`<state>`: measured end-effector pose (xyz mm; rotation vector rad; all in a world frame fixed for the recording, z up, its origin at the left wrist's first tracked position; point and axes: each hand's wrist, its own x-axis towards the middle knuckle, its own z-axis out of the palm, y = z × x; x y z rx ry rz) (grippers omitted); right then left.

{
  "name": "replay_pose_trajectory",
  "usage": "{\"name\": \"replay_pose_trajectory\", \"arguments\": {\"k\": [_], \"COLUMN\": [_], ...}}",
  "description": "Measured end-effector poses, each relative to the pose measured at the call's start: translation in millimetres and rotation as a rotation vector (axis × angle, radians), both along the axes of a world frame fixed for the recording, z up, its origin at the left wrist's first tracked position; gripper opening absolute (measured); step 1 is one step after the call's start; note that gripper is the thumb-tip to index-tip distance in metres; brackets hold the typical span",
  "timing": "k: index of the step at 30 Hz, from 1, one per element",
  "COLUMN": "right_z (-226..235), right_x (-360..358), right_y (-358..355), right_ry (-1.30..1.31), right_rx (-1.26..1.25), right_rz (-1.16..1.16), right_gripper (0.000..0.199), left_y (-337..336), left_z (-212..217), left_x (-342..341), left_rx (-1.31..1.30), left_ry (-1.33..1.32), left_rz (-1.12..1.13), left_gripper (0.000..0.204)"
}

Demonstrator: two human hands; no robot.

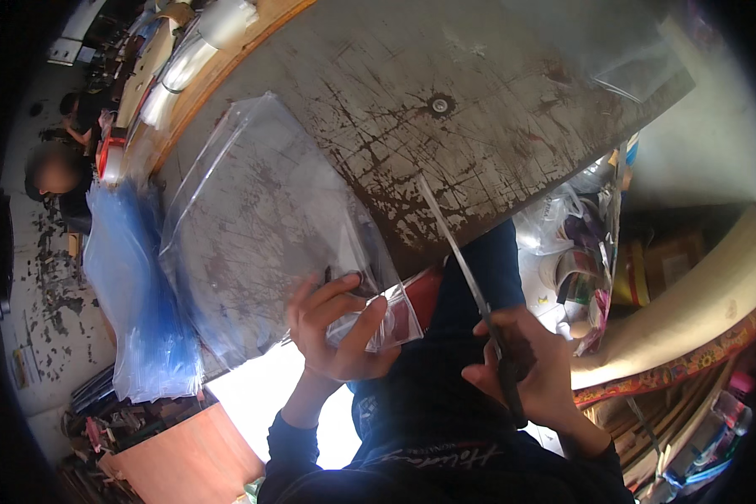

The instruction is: The person trims clear plastic sheets on a work table by cutting the edges with a pair of scissors and folding the material by hand.

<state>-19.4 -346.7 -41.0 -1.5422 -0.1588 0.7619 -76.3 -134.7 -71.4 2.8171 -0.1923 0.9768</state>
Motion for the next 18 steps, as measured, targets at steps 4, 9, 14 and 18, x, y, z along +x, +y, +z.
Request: {"name": "replay_pose_trajectory", "arguments": {"k": [4,9,14,18], "right_z": [15,27,16,11], "right_x": [22,46,75,86], "right_y": [11,35,61,62], "right_ry": [-0.39,-0.921,-1.223,-1.285], "right_rx": [-0.222,-0.493,-0.818,-0.93], "right_rz": [0.0,-0.241,-0.152,-0.144], "right_gripper": [0.054,0.053,0.04,0.041], "left_y": [-3,-22,-34,-39], "left_z": [10,20,19,19], "left_x": [7,-5,-5,-9], "left_rx": [-0.309,-0.548,-0.159,-0.25], "left_ry": [-0.037,0.323,0.279,0.13], "left_rz": [-0.134,0.009,0.061,-0.012], "left_gripper": [0.047,0.09,0.042,0.04]}}
